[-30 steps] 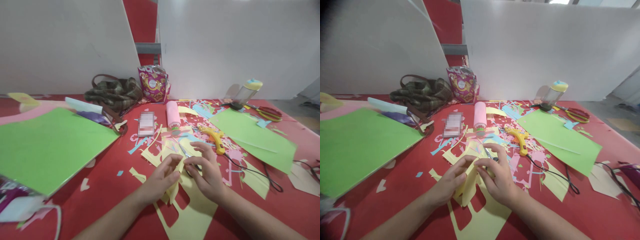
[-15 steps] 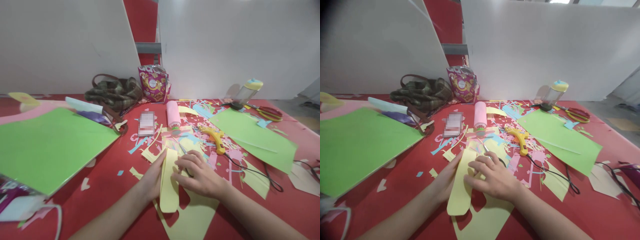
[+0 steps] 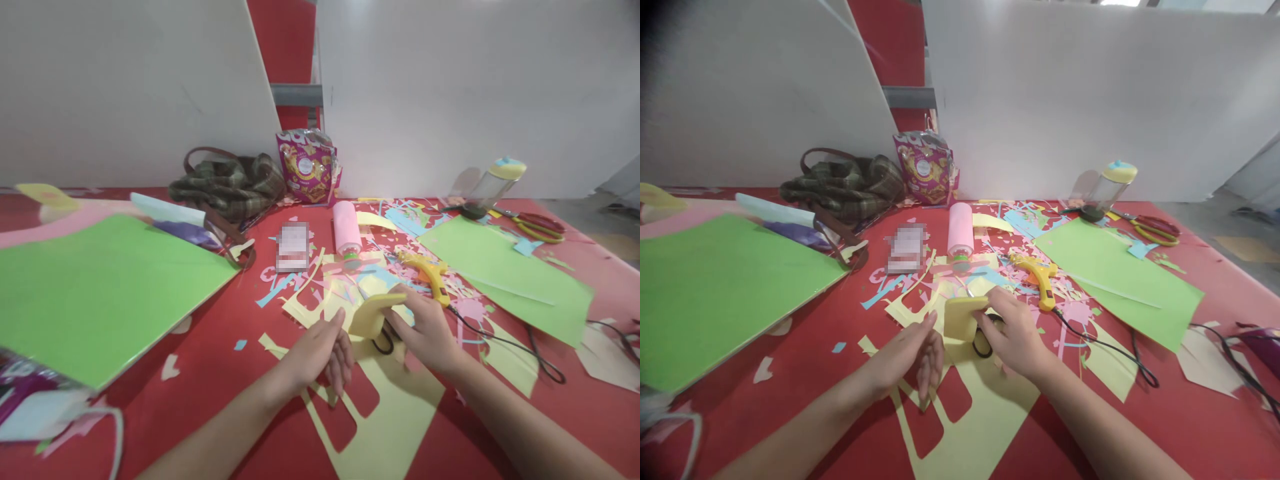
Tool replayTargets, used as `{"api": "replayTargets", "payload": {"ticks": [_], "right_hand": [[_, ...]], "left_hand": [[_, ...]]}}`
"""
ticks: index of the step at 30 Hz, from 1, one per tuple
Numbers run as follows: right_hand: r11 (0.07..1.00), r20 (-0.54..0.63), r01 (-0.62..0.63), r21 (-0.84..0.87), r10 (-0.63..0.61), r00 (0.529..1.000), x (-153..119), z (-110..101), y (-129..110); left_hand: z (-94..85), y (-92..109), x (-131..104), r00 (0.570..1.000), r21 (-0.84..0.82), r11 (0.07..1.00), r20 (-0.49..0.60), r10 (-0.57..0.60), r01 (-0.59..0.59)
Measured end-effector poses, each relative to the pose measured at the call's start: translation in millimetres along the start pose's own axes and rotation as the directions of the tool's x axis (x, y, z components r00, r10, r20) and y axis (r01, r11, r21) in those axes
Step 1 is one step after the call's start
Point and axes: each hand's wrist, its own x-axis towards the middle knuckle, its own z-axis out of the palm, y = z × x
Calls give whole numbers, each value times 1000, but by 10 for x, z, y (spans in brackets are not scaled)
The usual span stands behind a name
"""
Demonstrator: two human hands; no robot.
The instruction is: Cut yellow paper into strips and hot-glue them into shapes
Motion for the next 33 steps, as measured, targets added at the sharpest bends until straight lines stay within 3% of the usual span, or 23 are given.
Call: {"api": "replayTargets", "payload": {"ticks": [1, 2, 4, 7, 9, 11, 16, 20, 23, 27, 30, 33], "right_hand": [[999, 11, -53, -4, 53, 999, 8, -5, 10], [996, 26, -91, -3, 91, 996, 14, -3, 18], [990, 57, -141, 3, 140, 988, 18, 22, 31], [980, 97, -197, -4, 197, 976, 12, 76, 31], [972, 111, -236, 8, 234, 966, 1, 104, 21], [958, 124, -282, 50, 274, 954, -13, 122, 10], [872, 187, -423, 247, 386, 903, -34, 139, 19], [767, 186, -496, 407, 463, 867, -11, 130, 23], [736, 180, -515, 440, 490, 853, 7, 118, 9], [758, 185, -512, 403, 481, 857, 0, 121, -9], [771, 191, -503, 392, 467, 864, -18, 145, -11], [829, 75, -432, 357, 435, 897, -41, 169, 3]], "left_hand": [[-25, 16, -15, 987, 131, 986, -112, 114, -99], [-47, 37, -29, 943, 256, 947, -217, 253, -195], [-77, 76, -46, 809, 469, 811, -285, 514, -349], [-83, 79, -28, 664, 637, 603, -185, 724, -480], [-68, 35, 2, 605, 678, 519, -136, 784, -521], [-50, -22, 28, 574, 691, 492, -134, 808, -530], [-51, -80, 30, 553, 649, 539, -212, 806, -537], [-94, -39, 16, 589, 574, 603, -242, 771, -554], [-115, -5, 19, 629, 548, 590, -141, 764, -593], [-117, 13, 41, 702, 560, 566, 37, 712, -604], [-121, -4, 75, 731, 577, 552, 121, 671, -602], [-137, -33, 114, 749, 629, 524, 144, 646, -573]]}}
